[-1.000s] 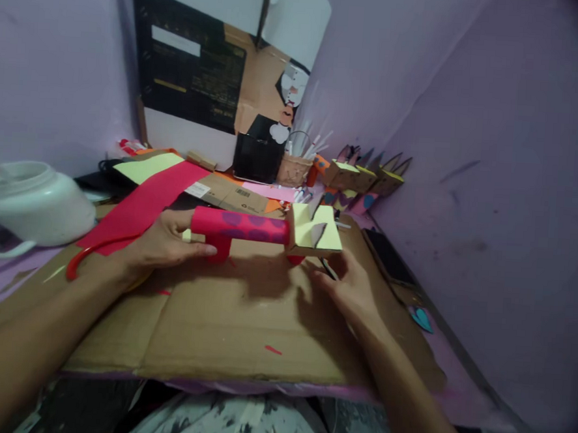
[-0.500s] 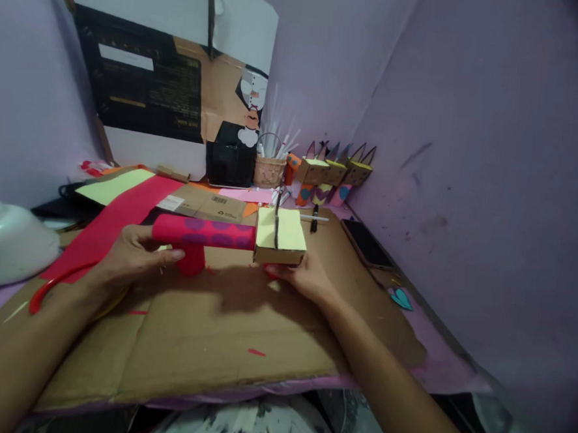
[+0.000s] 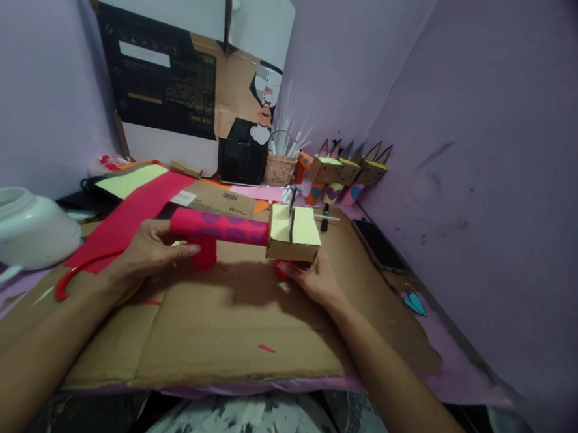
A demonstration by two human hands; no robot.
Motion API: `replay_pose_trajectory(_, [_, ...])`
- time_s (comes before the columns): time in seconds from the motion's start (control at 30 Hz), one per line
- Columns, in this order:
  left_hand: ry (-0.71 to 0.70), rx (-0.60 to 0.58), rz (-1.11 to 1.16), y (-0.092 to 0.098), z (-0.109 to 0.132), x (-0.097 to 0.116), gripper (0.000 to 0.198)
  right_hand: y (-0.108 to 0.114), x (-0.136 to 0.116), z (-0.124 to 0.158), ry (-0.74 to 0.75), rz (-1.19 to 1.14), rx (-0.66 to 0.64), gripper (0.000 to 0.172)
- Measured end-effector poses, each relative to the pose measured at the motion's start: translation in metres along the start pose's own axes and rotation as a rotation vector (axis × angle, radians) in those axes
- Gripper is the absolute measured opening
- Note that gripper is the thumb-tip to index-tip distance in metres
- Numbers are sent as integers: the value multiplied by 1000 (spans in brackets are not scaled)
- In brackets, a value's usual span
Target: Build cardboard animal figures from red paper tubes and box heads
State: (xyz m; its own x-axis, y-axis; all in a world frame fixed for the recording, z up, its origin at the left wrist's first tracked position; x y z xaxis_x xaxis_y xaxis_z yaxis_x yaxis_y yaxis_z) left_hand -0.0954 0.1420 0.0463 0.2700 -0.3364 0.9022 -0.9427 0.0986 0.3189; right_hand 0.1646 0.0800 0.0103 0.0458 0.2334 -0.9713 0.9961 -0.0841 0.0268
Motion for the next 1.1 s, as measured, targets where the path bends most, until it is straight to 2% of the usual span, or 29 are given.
replay_pose_trajectory(0.2, [10,-34,-14,-1,1,-3,29,0,4,-1,-1,63,-14,24])
replay_pose_trajectory(0.37, [-29,-82,-38,-4,2,-3,31,0,3,0,10,41,1,30])
replay_pose_trajectory(0.6, [-70,-77,-80,-4,3,-3,28,0,6,-1,9,44,6,30])
replay_pose_trajectory(0.8, [-36,-80,-59,-4,1,-11,32,-1,4,0,-21,25,12,30])
replay_pose_trajectory(1.1, [-88,-47,-132,-1,-1,-9,39,0,1,0,9,73,15,25])
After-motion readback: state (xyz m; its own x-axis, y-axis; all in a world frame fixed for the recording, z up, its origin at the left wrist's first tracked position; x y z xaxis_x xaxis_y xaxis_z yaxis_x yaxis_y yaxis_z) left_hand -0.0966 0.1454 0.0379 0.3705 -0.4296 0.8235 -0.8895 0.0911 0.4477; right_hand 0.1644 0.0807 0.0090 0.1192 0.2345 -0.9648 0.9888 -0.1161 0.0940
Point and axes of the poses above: each hand's wrist, its own z-axis away from the middle knuckle, its own y-axis out of the back of the hand, x = y × z, the point moved 9 cm from there along -z, towards the middle knuckle, and after that the axes turned 12 degrees about -z, right-handed, at the moved point
